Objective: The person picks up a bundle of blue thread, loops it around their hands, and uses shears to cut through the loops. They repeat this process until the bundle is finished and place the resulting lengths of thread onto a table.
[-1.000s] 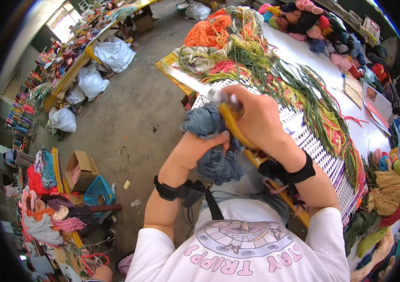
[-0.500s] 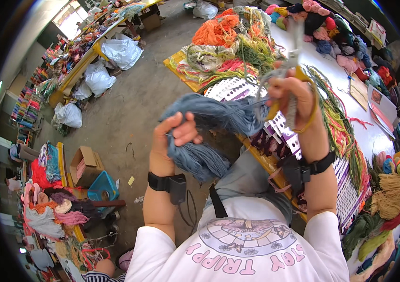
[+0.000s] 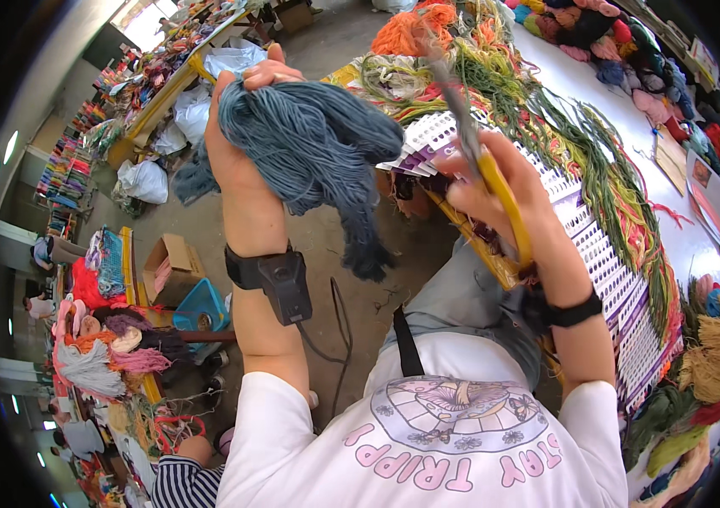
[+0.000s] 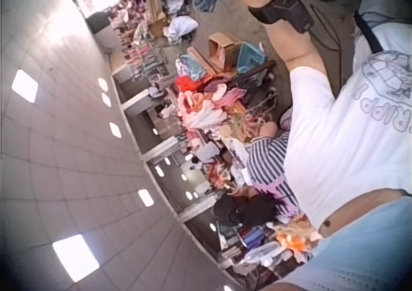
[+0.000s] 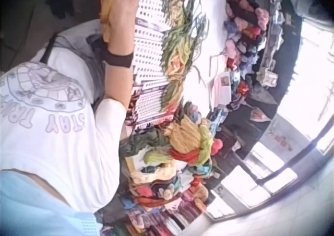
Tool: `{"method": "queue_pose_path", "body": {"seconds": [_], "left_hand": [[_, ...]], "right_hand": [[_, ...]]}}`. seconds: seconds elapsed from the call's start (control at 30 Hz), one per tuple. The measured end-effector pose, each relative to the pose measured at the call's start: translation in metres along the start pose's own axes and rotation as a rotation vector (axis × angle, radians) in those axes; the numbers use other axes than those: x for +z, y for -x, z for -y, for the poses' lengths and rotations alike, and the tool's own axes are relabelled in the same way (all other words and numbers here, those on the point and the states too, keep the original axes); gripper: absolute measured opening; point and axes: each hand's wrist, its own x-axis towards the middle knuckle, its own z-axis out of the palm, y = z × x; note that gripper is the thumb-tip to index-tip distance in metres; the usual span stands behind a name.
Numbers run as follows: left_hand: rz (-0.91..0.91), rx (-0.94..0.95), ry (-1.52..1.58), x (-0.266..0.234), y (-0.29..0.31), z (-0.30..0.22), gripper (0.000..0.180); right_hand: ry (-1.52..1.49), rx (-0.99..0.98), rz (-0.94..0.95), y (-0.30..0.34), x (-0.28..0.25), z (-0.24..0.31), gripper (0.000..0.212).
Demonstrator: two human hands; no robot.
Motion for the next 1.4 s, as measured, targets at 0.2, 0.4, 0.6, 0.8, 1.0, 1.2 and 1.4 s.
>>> {"method": "queue_pose_path", "body": {"seconds": [0.2,0.4,0.6,0.8,1.0,1.2,1.4], "left_hand": [[0.014,-0.054,0.087,0.031,-0.001,0.041,0.037],[-0.103,0.261,-0.925,-0.038,0.009,-0.019,0.041],[-0.152,0.029,-0.363,-0.084,0.038,0.068,0.073],[0.337,-0.631,-0.735,-0.078,0.066,0.075,0.074],[0.339,-0.199,-1.274,-0.028,0.063,0.064,0.016],[0.401,0.344,-2.333,-0.043,0.036,0.064,0.011],[0.286,0.388,-2.372,-0.053,0.033,0.07,0.031]], "right_hand": [[-0.753,0.042,0.477,-0.045,0.034,0.022,0.058],[-1.033,0.145,0.581,-0.038,0.062,0.035,0.042],[-1.389,0.19,0.517,-0.06,0.045,0.031,0.025],[-1.087,0.304,0.345,-0.086,0.0,0.006,0.022],[0.055,0.294,-0.161,-0.054,-0.024,0.014,0.033],[-0.33,0.166,0.122,0.039,-0.025,0.047,0.05],[-0.492,0.434,0.52,0.073,-0.023,0.037,0.066]]}}
